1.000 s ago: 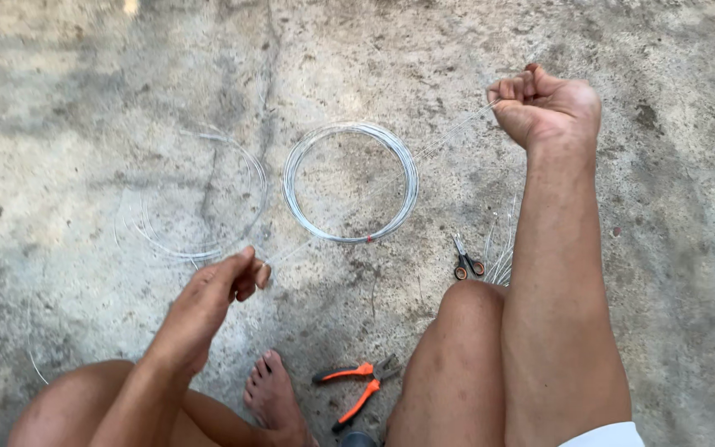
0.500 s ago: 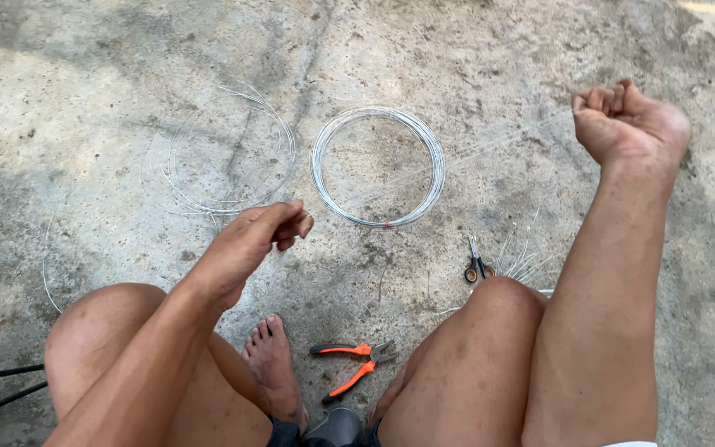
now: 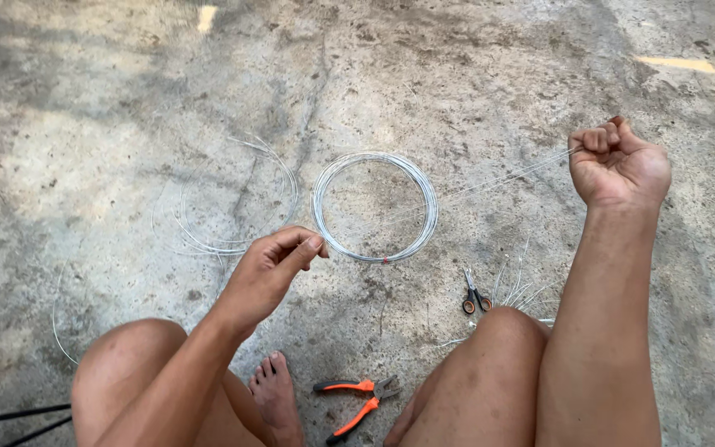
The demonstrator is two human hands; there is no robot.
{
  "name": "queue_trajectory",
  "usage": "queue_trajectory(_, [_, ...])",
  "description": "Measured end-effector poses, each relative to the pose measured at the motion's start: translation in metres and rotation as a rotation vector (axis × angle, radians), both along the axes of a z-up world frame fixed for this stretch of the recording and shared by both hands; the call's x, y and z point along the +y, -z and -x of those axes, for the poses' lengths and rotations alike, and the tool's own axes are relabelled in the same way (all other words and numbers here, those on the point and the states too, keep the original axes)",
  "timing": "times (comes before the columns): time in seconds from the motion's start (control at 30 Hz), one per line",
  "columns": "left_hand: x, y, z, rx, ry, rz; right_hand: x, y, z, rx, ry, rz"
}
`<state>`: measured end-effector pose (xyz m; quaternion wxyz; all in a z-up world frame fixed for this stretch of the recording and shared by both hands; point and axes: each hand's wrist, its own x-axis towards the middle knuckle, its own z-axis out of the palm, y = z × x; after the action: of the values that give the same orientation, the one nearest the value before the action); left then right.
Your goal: The person sits on a concrete floor and repeatedly twists short lengths of thin metal wire by hand into loops. They use pliers to cut the wire from a coil and then twist the ends together to form small circular shapes.
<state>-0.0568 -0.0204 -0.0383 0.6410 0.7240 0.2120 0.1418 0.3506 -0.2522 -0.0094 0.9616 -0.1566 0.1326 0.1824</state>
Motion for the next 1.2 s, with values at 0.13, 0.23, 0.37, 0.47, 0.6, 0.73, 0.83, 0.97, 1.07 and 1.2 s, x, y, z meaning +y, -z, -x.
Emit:
queue_trajectory(0.13, [0.01, -0.018, -0.001, -0.101, -0.183, -0.092, 0.002, 0.008, 0.011, 0.074, -0.016, 0.196])
queue_trajectory(0.23, [0.029, -0.044, -0.009, -0.135, -0.183, -0.363, 0.007, 0.014, 0.021, -0.242, -0.014, 0.821])
queue_trajectory(0.37, [0.045, -0.089, -0.03, -0.085, -0.028, -0.588, 0.03, -0.009, 0.049, -0.914, -0.027, 1.133])
queue_trajectory(0.47, [0.05, -0.124, -0.049, -0.01, 0.068, -0.739, 0.053, -0.038, 0.104, -1.185, -0.123, 1.152])
queue_trajectory(0.6, [0.053, -0.154, -0.066, 0.043, 0.111, -0.783, 0.067, -0.083, 0.178, -1.646, 0.387, 1.664])
queue_trajectory(0.73, [0.057, -0.161, -0.076, 0.083, 0.065, -0.707, 0.062, -0.13, 0.181, -0.941, -0.612, 2.319])
queue_trajectory(0.83, [0.058, -0.155, -0.08, 0.12, 0.07, -0.67, 0.058, -0.135, 0.174, -0.96, -0.756, 2.436])
queue_trajectory(0.97, [0.054, -0.135, -0.089, 0.212, 0.076, -0.594, 0.076, -0.103, 0.178, -1.751, -0.27, 2.19])
queue_trajectory(1.07, [0.053, -0.121, -0.1, 0.186, 0.035, -0.532, 0.101, -0.078, 0.191, -1.892, -0.588, 1.772])
queue_trajectory(1.2, [0.058, -0.102, -0.112, 0.063, -0.064, -0.415, 0.118, -0.068, 0.195, -1.49, -1.066, 1.78])
